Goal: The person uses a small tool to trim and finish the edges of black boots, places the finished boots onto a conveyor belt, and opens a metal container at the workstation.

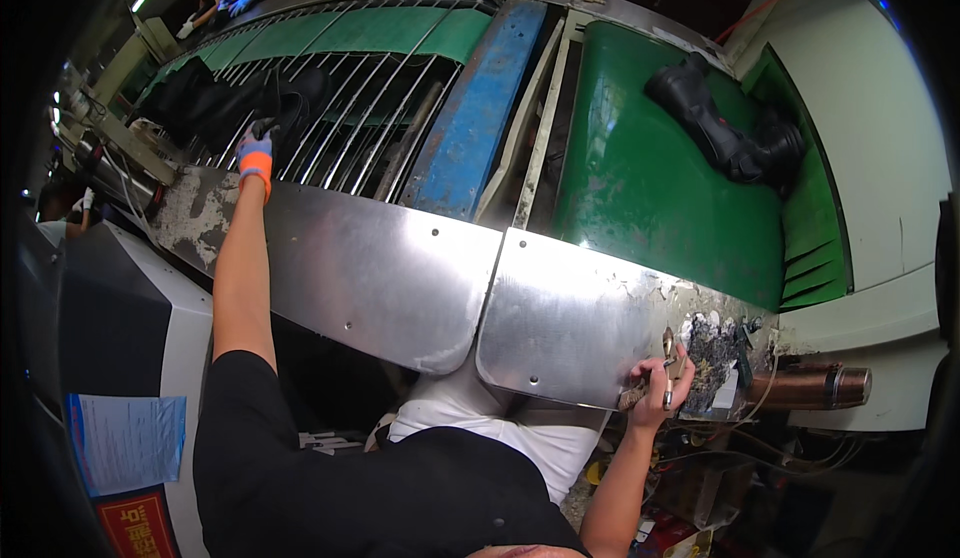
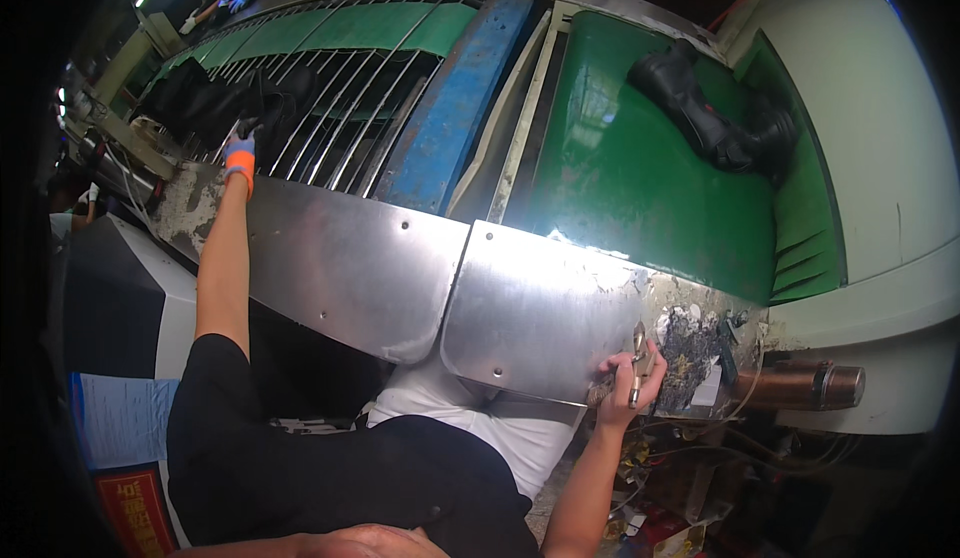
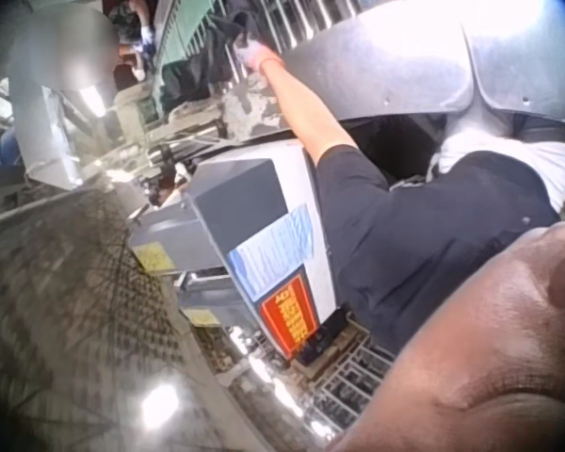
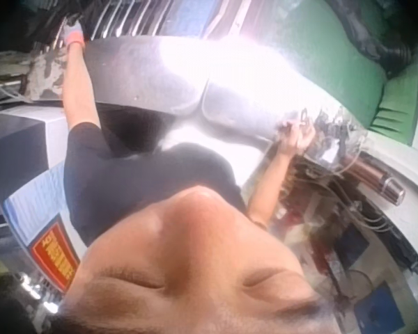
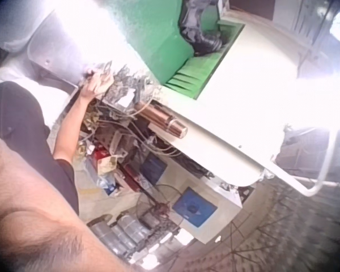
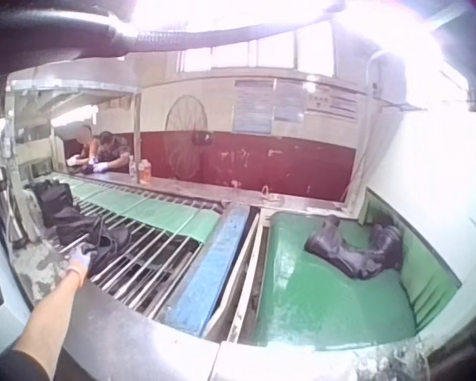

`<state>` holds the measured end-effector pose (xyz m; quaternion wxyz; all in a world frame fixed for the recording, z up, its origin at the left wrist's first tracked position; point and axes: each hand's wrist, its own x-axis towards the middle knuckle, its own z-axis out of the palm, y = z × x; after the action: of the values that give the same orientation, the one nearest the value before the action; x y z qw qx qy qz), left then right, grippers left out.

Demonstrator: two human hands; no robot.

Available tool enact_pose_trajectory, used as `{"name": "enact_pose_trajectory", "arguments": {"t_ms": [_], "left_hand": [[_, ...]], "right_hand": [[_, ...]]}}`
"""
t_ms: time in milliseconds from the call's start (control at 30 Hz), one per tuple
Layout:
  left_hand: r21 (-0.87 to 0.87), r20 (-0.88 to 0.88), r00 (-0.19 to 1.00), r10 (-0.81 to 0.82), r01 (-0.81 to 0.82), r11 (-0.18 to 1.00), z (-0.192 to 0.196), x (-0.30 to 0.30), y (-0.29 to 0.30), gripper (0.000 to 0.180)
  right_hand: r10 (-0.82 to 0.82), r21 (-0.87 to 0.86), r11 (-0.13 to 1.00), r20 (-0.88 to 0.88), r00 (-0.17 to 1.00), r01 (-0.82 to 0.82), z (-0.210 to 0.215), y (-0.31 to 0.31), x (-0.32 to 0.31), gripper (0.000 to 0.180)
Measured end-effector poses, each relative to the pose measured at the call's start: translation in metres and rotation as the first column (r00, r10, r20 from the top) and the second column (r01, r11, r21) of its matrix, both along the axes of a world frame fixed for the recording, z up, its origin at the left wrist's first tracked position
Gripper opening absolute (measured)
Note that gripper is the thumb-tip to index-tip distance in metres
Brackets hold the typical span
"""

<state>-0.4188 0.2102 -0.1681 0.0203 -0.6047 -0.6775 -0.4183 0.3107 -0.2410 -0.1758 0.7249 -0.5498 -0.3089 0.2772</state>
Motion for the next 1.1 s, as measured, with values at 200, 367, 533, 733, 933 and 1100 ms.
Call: {"name": "enact_pose_trajectory", "arguments": {"t_ms": [200, 367, 533, 733, 933, 1100], "left_hand": [[0.346, 0.702, 0.596, -0.389, 0.192, 0.918, 0.076, 0.117, -0.111, 0.025], [0.245, 0.524, 0.578, -0.626, 0.601, 0.761, 0.097, 0.181, -0.310, 0.018], [-0.571, 0.617, 0.618, -0.488, 0.778, 0.262, 0.083, 0.197, -0.389, 0.036], [-0.580, 0.450, 0.727, -0.519, 0.680, 0.448, 0.183, 0.262, -0.328, 0.038], [-0.514, -0.585, 0.474, -0.658, 0.411, 0.753, 0.129, 0.413, -0.215, 0.104], [-0.619, -0.590, 0.325, -0.739, 0.406, 0.672, 0.099, 0.455, -0.217, 0.066]], "right_hand": [[0.003, -0.008, 1.000, 0.026, 1.000, -0.003, 0.007, -0.003, 0.001, 0.050], [0.003, -0.011, 1.000, 0.061, 0.998, -0.003, 0.005, -0.007, -0.001, 0.050], [-0.002, -0.005, 1.000, 0.060, 0.998, 0.003, 0.000, -0.013, 0.001, 0.050], [0.013, 0.018, 1.000, 0.094, 0.995, -0.015, -0.002, -0.014, 0.005, 0.049], [0.011, 0.059, 0.998, 0.010, 1.000, -0.011, 0.004, -0.009, 0.000, 0.048], [0.001, 0.083, 0.997, 0.035, 0.999, -0.004, 0.000, -0.012, 0.005, 0.047]]}}
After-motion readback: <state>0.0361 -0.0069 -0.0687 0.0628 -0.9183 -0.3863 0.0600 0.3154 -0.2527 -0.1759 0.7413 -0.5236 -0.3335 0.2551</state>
